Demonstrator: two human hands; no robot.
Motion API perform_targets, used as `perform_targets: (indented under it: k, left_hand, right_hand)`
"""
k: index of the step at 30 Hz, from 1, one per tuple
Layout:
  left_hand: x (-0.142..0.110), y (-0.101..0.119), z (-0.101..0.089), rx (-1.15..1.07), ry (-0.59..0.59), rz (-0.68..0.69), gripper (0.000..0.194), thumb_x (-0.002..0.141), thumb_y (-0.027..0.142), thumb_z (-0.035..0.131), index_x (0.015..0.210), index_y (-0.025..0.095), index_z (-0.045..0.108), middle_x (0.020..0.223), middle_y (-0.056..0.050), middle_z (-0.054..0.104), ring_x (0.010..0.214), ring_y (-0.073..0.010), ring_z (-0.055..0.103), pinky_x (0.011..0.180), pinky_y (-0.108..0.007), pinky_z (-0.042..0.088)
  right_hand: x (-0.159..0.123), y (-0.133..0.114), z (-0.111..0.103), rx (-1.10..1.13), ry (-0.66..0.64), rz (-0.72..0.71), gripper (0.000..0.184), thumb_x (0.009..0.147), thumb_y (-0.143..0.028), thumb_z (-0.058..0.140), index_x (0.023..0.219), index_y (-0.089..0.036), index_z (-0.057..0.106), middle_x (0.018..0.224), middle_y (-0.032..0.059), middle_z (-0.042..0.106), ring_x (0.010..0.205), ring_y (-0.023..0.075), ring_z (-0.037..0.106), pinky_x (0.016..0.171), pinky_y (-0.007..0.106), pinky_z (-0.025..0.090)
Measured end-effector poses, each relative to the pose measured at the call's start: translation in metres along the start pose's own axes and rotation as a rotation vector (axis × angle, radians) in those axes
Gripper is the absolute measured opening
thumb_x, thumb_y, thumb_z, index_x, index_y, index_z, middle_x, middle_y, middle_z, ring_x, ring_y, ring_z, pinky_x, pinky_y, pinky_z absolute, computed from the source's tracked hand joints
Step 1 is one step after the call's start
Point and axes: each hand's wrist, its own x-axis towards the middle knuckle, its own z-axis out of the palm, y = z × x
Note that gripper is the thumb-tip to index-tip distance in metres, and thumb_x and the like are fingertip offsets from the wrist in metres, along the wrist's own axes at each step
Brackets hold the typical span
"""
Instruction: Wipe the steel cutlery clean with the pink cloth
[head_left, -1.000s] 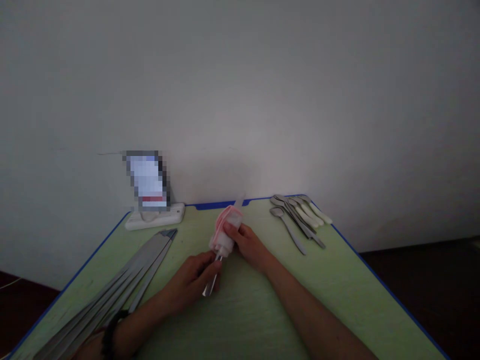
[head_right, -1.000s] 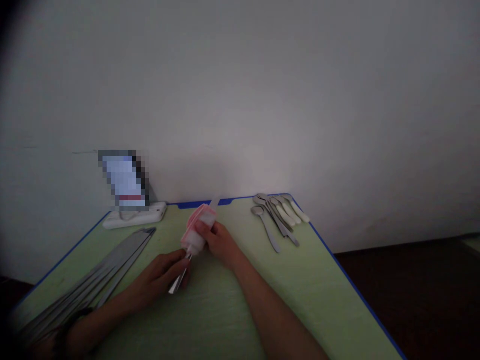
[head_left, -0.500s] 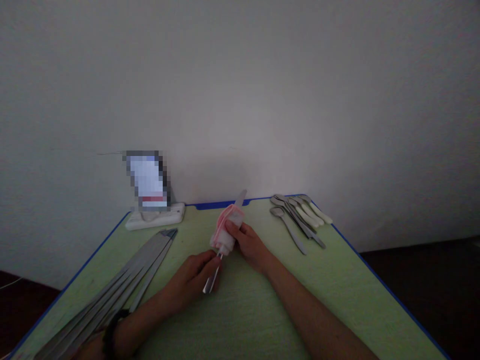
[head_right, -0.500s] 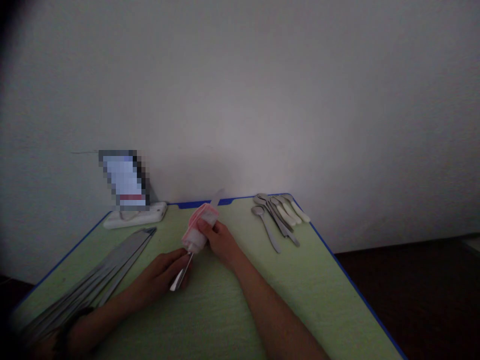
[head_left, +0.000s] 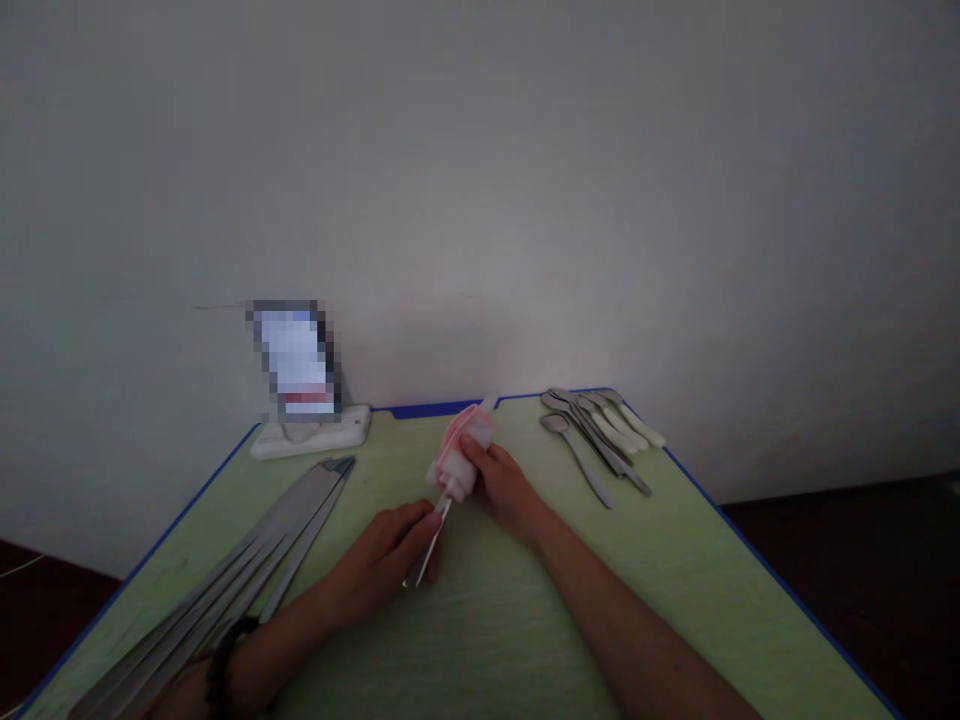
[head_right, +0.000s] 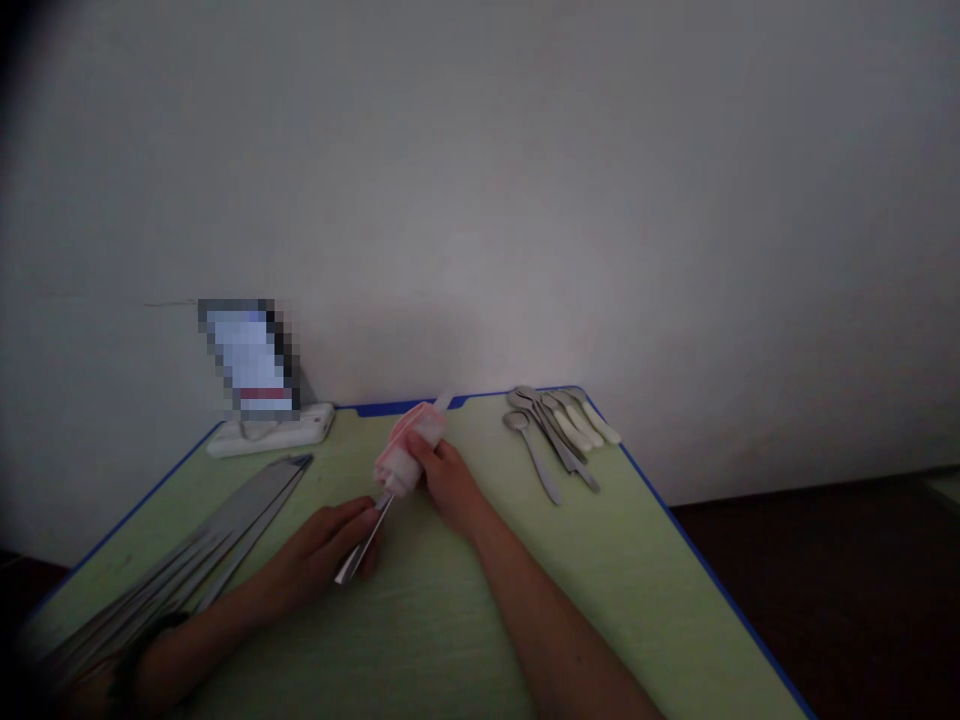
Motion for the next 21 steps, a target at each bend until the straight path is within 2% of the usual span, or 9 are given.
perform_targets:
  k: [4,9,13,18,21]
  left_hand:
    - [0.0006,0.0006,0.0001,-0.003,0.017,-0.008,0.044,0.091,0.048,0.033,0.066,0.017,0.051,0.058,0.001,0.055,0.053,-0.0120,0.050,0.055,-0.022,0.040]
    - [0.0003,0.0002,0.0005,0.000,0.006,0.005,0.046,0.092,0.048,0.032,0.065,0.017,0.052,0.057,0.001,0.054,0.055,-0.0124,0.051,0.057,-0.023,0.041]
    - [-0.0012,0.0018,0.0011,-0.029,0.041,-0.041,0.046,0.091,0.051,0.031,0.065,0.018,0.050,0.057,0.002,0.054,0.053,-0.0124,0.049,0.054,-0.023,0.039]
    - [-0.0015,0.0025,0.0015,-0.040,0.018,-0.028,0.054,0.092,0.052,0.026,0.060,0.017,0.054,0.054,0.001,0.054,0.052,-0.0119,0.050,0.056,-0.023,0.040]
    - [-0.0012,0.0017,0.0016,-0.090,0.016,-0.047,0.057,0.092,0.054,0.026,0.060,0.017,0.055,0.053,0.001,0.054,0.049,-0.0118,0.050,0.053,-0.023,0.040]
  right_hand:
    - [-0.0004,-0.0002,0.0003,-0.046,-0.053,0.016,0.034,0.066,-0.047,0.072,0.074,-0.016,0.061,0.065,-0.0011,0.058,0.059,0.0109,0.049,0.060,0.026,0.039]
    - [-0.0003,0.0003,-0.0005,-0.013,-0.012,-0.035,0.035,0.066,-0.049,0.070,0.074,-0.016,0.062,0.064,-0.0010,0.059,0.058,0.0112,0.050,0.062,0.027,0.041]
    - [0.0003,0.0000,-0.0017,-0.052,-0.081,0.028,0.036,0.063,-0.047,0.073,0.072,-0.015,0.062,0.065,-0.0008,0.059,0.058,0.0105,0.050,0.060,0.025,0.040]
    - [0.0014,-0.0002,-0.0011,0.020,0.037,-0.021,0.035,0.065,-0.048,0.072,0.074,-0.016,0.061,0.066,-0.0002,0.060,0.059,0.0114,0.051,0.061,0.026,0.041]
    - [-0.0001,-0.0016,-0.0002,-0.009,-0.025,-0.003,0.033,0.065,-0.045,0.072,0.074,-0.016,0.061,0.067,-0.0002,0.060,0.060,0.0114,0.051,0.062,0.027,0.041]
